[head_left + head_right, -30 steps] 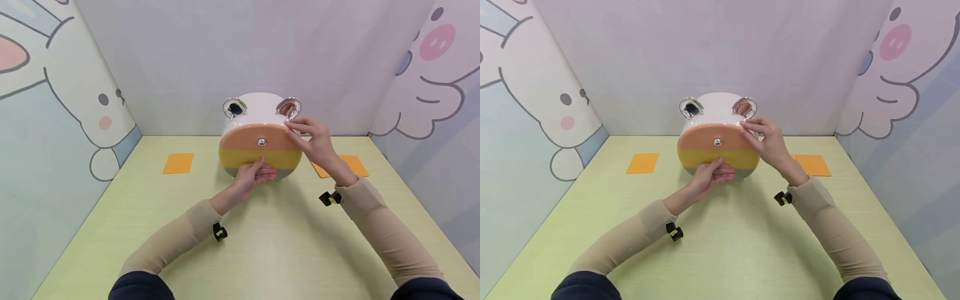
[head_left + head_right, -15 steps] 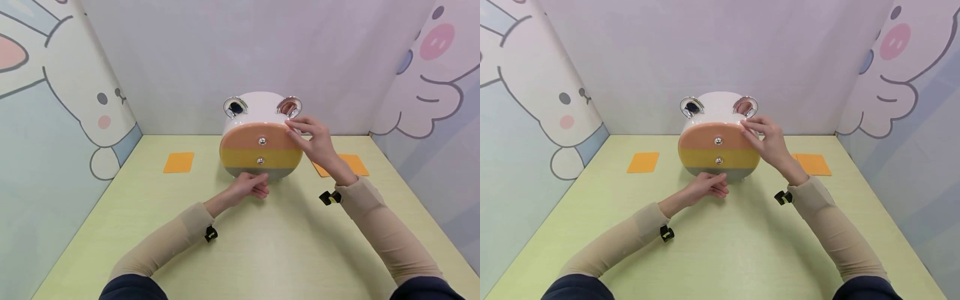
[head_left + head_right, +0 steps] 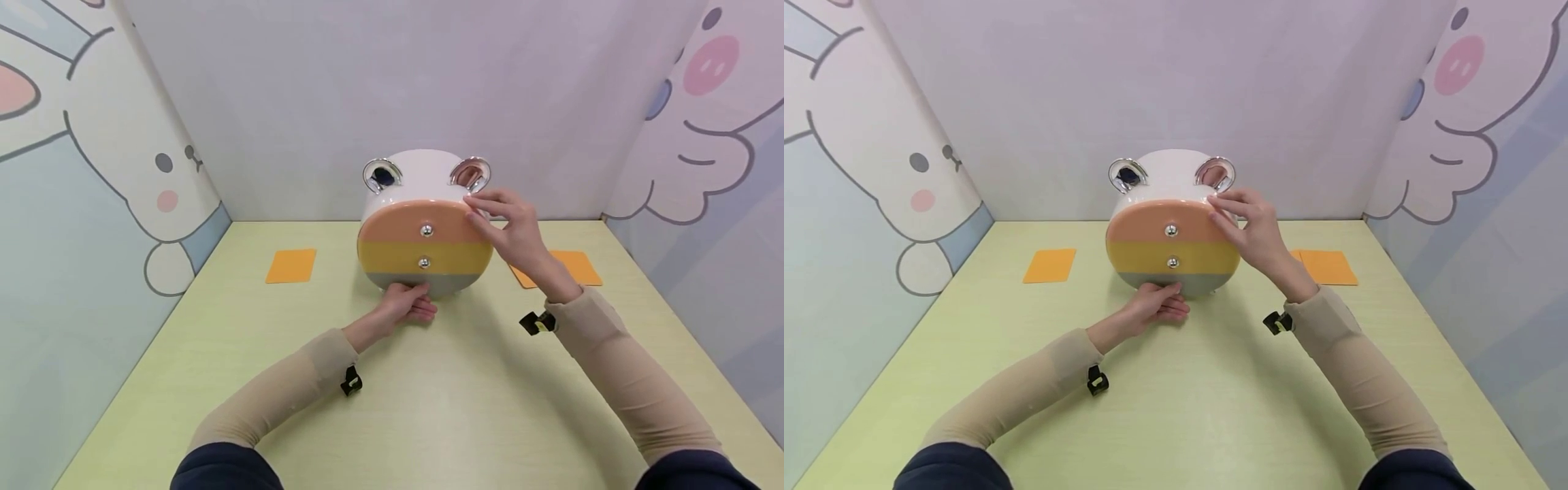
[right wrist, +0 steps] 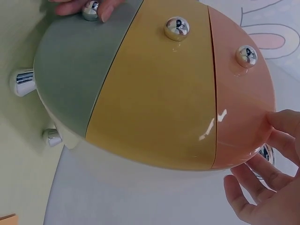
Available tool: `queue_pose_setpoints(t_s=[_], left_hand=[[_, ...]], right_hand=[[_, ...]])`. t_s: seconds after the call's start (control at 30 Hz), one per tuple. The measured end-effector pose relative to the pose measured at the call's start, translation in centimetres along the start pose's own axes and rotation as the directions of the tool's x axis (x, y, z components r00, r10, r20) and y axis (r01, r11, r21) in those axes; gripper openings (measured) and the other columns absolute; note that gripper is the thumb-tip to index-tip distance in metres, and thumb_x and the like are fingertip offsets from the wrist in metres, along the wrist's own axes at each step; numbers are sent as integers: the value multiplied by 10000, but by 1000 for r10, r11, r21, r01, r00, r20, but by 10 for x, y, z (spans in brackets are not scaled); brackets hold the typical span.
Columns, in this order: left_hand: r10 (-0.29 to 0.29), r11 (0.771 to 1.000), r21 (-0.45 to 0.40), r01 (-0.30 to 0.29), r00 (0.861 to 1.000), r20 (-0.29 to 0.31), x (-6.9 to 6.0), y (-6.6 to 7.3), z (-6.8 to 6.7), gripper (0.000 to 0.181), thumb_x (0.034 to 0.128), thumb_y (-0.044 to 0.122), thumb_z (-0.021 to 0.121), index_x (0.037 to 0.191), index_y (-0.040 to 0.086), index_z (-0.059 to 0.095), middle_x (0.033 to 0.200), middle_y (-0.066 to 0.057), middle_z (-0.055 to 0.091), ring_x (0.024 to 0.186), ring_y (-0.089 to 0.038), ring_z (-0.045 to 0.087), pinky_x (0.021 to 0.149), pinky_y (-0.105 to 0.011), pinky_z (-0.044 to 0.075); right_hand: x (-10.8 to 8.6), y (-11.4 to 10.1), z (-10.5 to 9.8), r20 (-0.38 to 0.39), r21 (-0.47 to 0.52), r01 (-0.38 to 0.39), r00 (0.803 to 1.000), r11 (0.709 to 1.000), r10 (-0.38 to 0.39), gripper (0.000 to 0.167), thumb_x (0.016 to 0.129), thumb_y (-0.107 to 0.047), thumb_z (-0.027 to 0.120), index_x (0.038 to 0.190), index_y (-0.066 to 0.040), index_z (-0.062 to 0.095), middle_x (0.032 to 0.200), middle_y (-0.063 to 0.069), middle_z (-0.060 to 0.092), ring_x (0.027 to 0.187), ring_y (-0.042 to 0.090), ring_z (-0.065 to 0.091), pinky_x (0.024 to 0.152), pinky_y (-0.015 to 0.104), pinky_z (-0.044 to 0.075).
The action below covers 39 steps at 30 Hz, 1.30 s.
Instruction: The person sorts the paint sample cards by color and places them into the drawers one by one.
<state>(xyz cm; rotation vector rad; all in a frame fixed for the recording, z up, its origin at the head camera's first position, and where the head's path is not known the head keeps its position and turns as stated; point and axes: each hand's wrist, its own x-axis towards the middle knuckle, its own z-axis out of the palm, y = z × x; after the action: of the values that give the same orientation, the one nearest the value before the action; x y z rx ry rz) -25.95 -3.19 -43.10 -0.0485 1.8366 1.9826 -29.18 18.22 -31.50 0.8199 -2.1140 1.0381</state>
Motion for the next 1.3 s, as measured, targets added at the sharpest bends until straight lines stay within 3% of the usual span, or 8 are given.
queue_pose_setpoints(t_s=[0.2,0.4,0.63,0.93,1.3], left_hand=[[39,999,12,-38,997,-60,-3,0,5,411,1000,234,528,1105,-159,588,969,-286,700,708,-177,716,815,-401,587],[10,1000,-2,-11,997,-80,-9,-5,5,404,993,252,542,1100,-135,592,920,-221,724,727,-169,721,811,-383,589],[-27,999,-35,26,999,-42,-27,-11,9,412,984,237,557,1101,-155,607,903,-219,730,676,-140,705,801,-376,590],[-52,998,-42,53,998,24,-56,-21,17,428,975,238,576,1106,-165,632,869,-168,733,702,-134,707,831,-384,581],[-66,997,-34,67,998,21,-85,-30,22,404,968,242,585,1080,-142,643,908,-200,734,711,-137,710,808,-369,590]], right_hand=[[0,-2,-1,-12,-2,2,1000,1000,-2,289,820,-42,744,1109,-38,725,1047,145,700,987,274,611,831,189,439],[0,-3,2,-10,-8,5,1000,1000,-5,281,827,-46,738,1106,-23,723,1040,157,702,984,293,609,845,245,420],[-1,-3,2,-12,8,5,1000,1000,-5,280,831,-31,729,1111,-15,718,1042,163,696,988,297,618,843,173,420],[-1,-5,0,-7,-2,1,1000,1000,-1,295,836,-42,727,1130,-23,712,1058,159,693,998,294,616,846,187,421],[-1,-7,0,-15,6,6,1000,1000,-6,284,834,-32,726,1117,-15,716,1051,168,692,992,297,612,847,192,422]])
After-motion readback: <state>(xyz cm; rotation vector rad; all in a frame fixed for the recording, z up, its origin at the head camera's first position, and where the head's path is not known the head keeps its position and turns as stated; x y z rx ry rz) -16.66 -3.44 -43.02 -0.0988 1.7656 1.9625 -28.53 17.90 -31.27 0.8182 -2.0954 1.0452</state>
